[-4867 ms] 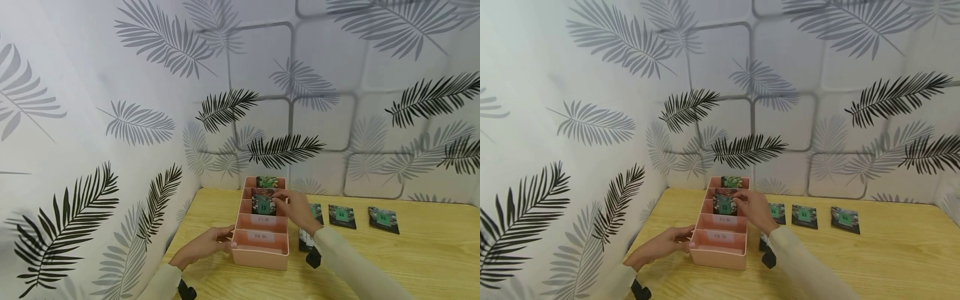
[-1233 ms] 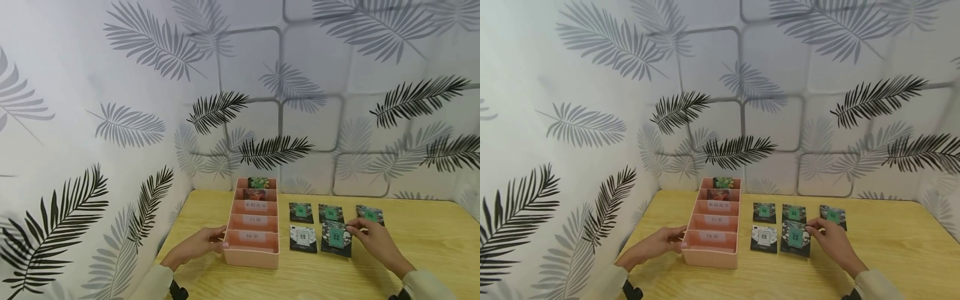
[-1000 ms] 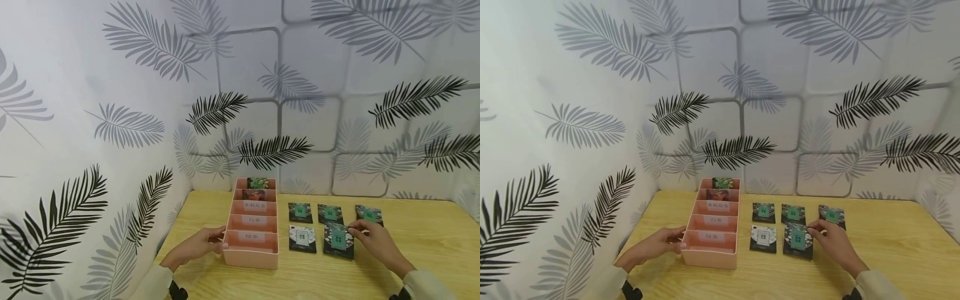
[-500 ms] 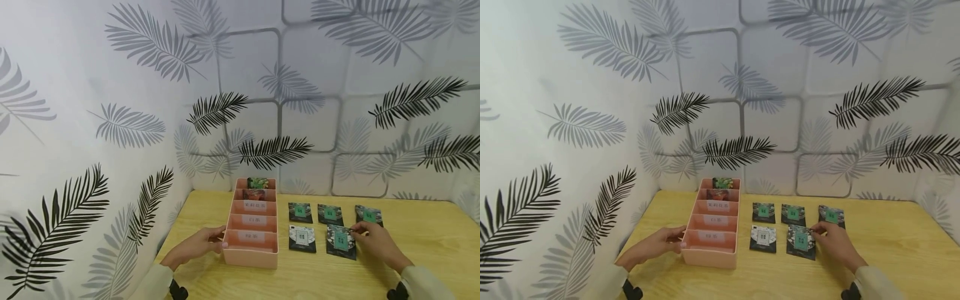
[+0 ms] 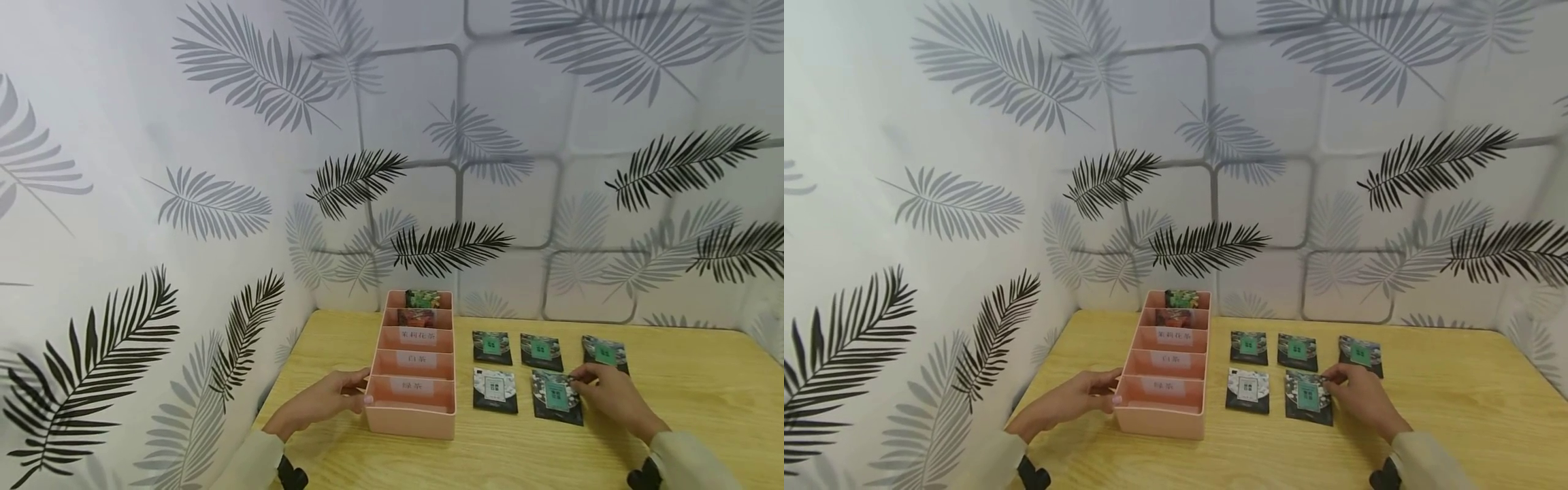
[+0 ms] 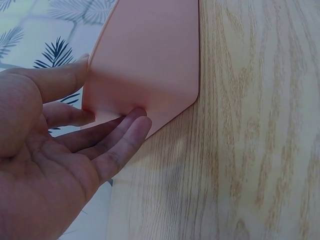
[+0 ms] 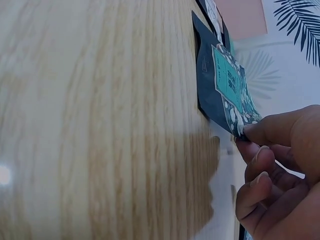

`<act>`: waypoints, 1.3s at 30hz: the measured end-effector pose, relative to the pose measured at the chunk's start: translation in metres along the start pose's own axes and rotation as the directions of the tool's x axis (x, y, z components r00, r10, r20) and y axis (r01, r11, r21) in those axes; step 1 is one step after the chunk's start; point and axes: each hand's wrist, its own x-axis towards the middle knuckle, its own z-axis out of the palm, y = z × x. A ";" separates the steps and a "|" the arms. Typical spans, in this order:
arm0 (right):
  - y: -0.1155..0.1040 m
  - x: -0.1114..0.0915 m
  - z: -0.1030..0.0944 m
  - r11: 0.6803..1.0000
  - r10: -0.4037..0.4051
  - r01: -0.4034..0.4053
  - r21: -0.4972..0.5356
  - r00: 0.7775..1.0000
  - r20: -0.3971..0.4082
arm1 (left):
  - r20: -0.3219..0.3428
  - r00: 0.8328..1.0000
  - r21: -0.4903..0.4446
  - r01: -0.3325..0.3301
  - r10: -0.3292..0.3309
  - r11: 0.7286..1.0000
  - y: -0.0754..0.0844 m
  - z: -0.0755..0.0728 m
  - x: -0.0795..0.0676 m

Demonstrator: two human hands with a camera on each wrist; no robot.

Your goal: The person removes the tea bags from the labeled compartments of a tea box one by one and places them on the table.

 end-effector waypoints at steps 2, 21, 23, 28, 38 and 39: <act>0.000 0.000 0.001 1.000 0.006 -0.006 -0.001 1.000 -0.001 | 0.000 1.000 0.002 -0.002 0.002 1.000 0.000 0.000 0.000; -0.003 0.004 0.003 0.998 0.053 -0.053 -0.020 0.998 0.023 | -0.005 1.000 -0.022 0.007 -0.007 1.000 0.000 0.000 -0.001; -0.004 0.004 0.003 0.999 0.049 -0.049 -0.022 0.999 0.023 | -0.002 1.000 -0.022 0.008 -0.008 1.000 0.000 0.000 -0.001; -0.003 0.005 0.003 0.999 0.035 -0.035 -0.040 0.999 0.001 | -0.004 1.000 -0.017 0.008 -0.008 1.000 0.001 -0.001 -0.001; 0.000 0.002 0.005 0.999 0.025 -0.025 -0.026 1.000 -0.001 | -0.010 1.000 0.003 0.004 -0.004 1.000 0.002 0.001 -0.002; 0.000 0.001 0.005 0.999 0.021 -0.021 -0.027 1.000 -0.001 | -0.008 1.000 0.002 0.005 -0.005 1.000 0.002 0.001 -0.002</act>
